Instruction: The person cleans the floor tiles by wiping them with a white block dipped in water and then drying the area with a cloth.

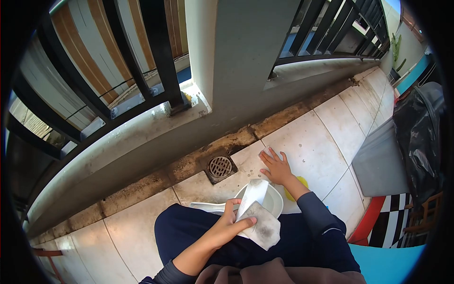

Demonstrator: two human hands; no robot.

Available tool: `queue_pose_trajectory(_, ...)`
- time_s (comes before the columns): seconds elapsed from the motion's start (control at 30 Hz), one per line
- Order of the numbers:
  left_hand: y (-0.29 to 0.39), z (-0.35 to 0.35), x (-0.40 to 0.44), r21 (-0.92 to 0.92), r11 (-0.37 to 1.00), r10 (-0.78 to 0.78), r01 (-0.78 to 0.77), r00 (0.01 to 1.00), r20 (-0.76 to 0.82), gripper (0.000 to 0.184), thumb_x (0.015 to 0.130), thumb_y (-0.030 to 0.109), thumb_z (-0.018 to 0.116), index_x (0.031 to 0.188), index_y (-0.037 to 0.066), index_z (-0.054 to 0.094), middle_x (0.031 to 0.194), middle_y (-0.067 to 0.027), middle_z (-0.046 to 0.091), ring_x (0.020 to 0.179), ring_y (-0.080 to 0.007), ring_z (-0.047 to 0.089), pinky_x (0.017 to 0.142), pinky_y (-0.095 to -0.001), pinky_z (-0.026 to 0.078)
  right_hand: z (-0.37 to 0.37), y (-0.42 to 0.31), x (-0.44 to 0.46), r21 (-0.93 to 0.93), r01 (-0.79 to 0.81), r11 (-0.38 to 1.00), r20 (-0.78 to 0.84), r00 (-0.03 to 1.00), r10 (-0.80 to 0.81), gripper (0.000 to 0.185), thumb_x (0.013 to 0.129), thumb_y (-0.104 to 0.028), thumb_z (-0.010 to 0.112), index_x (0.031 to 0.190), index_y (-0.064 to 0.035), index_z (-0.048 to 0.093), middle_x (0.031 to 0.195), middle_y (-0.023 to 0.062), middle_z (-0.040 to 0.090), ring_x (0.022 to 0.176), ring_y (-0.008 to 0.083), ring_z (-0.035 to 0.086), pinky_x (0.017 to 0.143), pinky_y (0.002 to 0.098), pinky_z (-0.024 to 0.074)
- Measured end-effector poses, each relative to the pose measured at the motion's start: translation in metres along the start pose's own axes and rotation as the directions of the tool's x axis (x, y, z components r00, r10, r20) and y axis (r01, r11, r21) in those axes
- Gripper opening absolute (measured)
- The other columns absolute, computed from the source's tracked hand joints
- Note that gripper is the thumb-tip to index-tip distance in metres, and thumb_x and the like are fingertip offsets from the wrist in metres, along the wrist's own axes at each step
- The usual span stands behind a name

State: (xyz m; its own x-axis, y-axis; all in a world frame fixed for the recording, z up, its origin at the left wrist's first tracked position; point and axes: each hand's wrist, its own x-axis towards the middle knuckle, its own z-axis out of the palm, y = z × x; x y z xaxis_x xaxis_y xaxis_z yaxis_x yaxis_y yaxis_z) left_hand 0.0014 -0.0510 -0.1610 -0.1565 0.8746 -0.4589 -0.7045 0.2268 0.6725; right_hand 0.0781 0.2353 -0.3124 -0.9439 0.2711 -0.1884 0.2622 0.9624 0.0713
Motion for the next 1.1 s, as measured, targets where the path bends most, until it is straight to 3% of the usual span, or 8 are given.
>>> queue_pose_trajectory(0.1,-0.001,-0.002,0.002,0.023,1.000,-0.009,0.010,1.000,-0.024,0.066,0.083,0.017,0.064,0.124,0.002,0.014,0.108,-0.0189,0.051,0.097,-0.0191,0.053,0.085,-0.0288,0.043,0.003,-0.002,0.036,0.053,-0.012,0.999,-0.088,0.996,0.016,0.057,0.090,-0.045,0.039,0.137,-0.0122,0.035,0.145,0.0008,0.030,0.137,0.0216,0.019,0.105,0.0515,0.0159)
queue_pose_trajectory(0.2,0.004,-0.002,0.003,0.037,0.999,-0.007,0.009,0.999,-0.036,0.066,0.083,0.017,0.064,0.124,0.002,0.014,0.108,-0.0193,0.051,0.097,-0.0192,0.052,0.086,-0.0288,0.043,0.003,-0.005,0.051,0.066,-0.068,0.995,-0.041,0.997,0.071,0.058,0.090,-0.046,0.037,0.138,-0.0132,0.034,0.145,0.0001,0.029,0.137,0.0207,0.017,0.107,0.0492,0.0149)
queue_pose_trajectory(0.4,0.003,0.001,-0.001,0.002,1.000,-0.010,0.010,1.000,-0.012,0.065,0.083,0.015,0.063,0.124,0.002,0.014,0.110,-0.0199,0.049,0.098,-0.0192,0.052,0.086,-0.0288,0.043,0.008,-0.013,0.029,0.207,0.191,0.959,-0.134,0.977,-0.166,0.055,0.090,-0.042,0.041,0.137,-0.0143,0.036,0.144,-0.0001,0.032,0.134,0.0200,0.026,0.106,0.0459,0.0217)
queue_pose_trajectory(0.53,0.002,-0.002,-0.002,-0.001,1.000,-0.001,0.001,1.000,-0.020,0.065,0.083,0.015,0.063,0.124,0.003,0.014,0.109,-0.0198,0.050,0.097,-0.0190,0.053,0.084,-0.0287,0.043,0.005,-0.001,0.032,0.035,0.188,0.981,-0.138,0.974,-0.182,0.050,0.091,-0.039,0.041,0.136,-0.0162,0.037,0.144,-0.0029,0.031,0.132,0.0180,0.029,0.103,0.0478,0.0255)
queue_pose_trajectory(0.67,0.002,-0.004,-0.002,-0.027,1.000,0.000,-0.001,1.000,-0.015,0.066,0.083,0.015,0.063,0.124,0.003,0.013,0.109,-0.0197,0.050,0.098,-0.0191,0.052,0.084,-0.0284,0.043,0.007,-0.011,0.048,0.076,0.070,0.995,-0.175,0.983,-0.056,0.049,0.091,-0.037,0.041,0.134,-0.0137,0.039,0.142,0.0006,0.033,0.130,0.0215,0.031,0.102,0.0473,0.0261)
queue_pose_trajectory(0.87,0.000,-0.007,-0.003,-0.057,0.997,0.043,-0.043,0.999,0.008,0.065,0.084,0.016,0.064,0.124,0.003,0.014,0.109,-0.0202,0.050,0.097,-0.0189,0.053,0.082,-0.0284,0.044,-0.014,-0.022,0.063,0.130,0.307,0.943,-0.111,0.949,-0.293,0.044,0.091,-0.032,0.044,0.128,-0.0097,0.046,0.134,0.0041,0.041,0.123,0.0235,0.036,0.101,0.0420,0.0283)
queue_pose_trajectory(0.97,0.000,-0.008,-0.004,-0.055,0.997,0.045,-0.045,0.999,0.001,0.065,0.083,0.017,0.064,0.123,0.002,0.015,0.109,-0.0204,0.050,0.097,-0.0191,0.053,0.082,-0.0289,0.045,-0.017,-0.022,0.068,0.060,0.395,0.917,-0.143,0.912,-0.384,0.041,0.090,-0.027,0.046,0.127,-0.0089,0.047,0.129,0.0049,0.045,0.120,0.0229,0.039,0.100,0.0398,0.0308)
queue_pose_trajectory(1.1,-0.001,-0.009,-0.003,-0.024,0.998,0.053,-0.053,0.999,0.011,0.065,0.083,0.018,0.065,0.123,0.001,0.016,0.109,-0.0210,0.050,0.098,-0.0196,0.053,0.082,-0.0295,0.045,-0.011,-0.008,0.065,0.028,0.340,0.940,-0.149,0.931,-0.333,0.038,0.087,-0.020,0.048,0.123,-0.0081,0.050,0.124,0.0054,0.048,0.117,0.0222,0.041,0.098,0.0374,0.0335)
